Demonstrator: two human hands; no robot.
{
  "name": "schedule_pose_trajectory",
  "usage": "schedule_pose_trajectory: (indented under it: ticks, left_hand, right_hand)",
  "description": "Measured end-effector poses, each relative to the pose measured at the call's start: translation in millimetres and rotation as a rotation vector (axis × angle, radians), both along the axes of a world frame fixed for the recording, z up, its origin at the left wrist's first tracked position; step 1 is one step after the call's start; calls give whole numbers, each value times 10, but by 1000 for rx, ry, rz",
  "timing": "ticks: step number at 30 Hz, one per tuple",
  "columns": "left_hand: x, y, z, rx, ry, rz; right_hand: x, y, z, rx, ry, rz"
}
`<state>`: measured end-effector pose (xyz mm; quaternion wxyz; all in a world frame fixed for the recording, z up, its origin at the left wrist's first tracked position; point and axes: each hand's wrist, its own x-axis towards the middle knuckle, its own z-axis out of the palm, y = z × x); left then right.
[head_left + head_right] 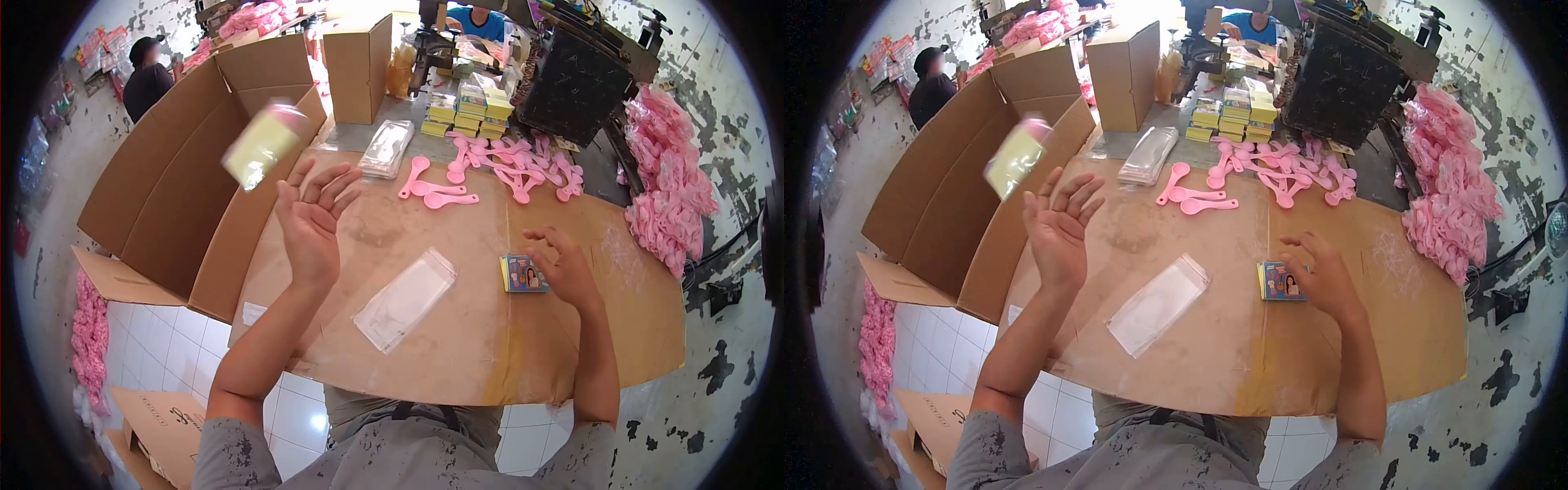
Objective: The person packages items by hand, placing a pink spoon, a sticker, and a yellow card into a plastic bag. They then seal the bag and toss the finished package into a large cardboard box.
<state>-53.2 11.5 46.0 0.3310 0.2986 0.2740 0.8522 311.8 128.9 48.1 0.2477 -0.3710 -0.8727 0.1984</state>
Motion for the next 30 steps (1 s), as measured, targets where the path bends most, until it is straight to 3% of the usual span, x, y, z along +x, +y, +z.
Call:
schedule_pose_trajectory:
  ticks: [3,6,9,11,17,20,23,26,27,29,30]
  left_hand:
    - [38,110,-530,-298,498,-165]
    - [290,-49,-471,-574,1497,-95]
    - [353,-89,-423,-532,1576,-85]
    - [356,-86,-488,-542,1494,-140]
    - [417,-52,-510,-663,1272,-209]
    - [422,-70,-547,-603,1307,-197]
    - [446,-75,-600,-505,1301,-144]
    - [437,-59,-578,-420,1219,-101]
    - [426,-44,-563,-395,1188,-91]
    - [414,-14,-588,-456,702,-405]
    - [412,-2,-598,-476,452,-552]
  right_hand:
    - [261,174,-236,26,-112,0]
    - [336,189,-299,-101,-46,41]
    - [332,172,-349,-180,42,-23]
    - [307,156,-306,-205,62,-67]
    - [77,-76,-350,45,226,-148]
    - [-233,-370,-482,-372,597,-119]
    - [-416,-501,-412,-260,317,100]
    - [-497,-427,-505,273,34,289]
    - [-510,-441,-474,300,16,295]
    - [-513,-488,-378,353,-23,303]
    - [-497,-505,-367,203,7,253]
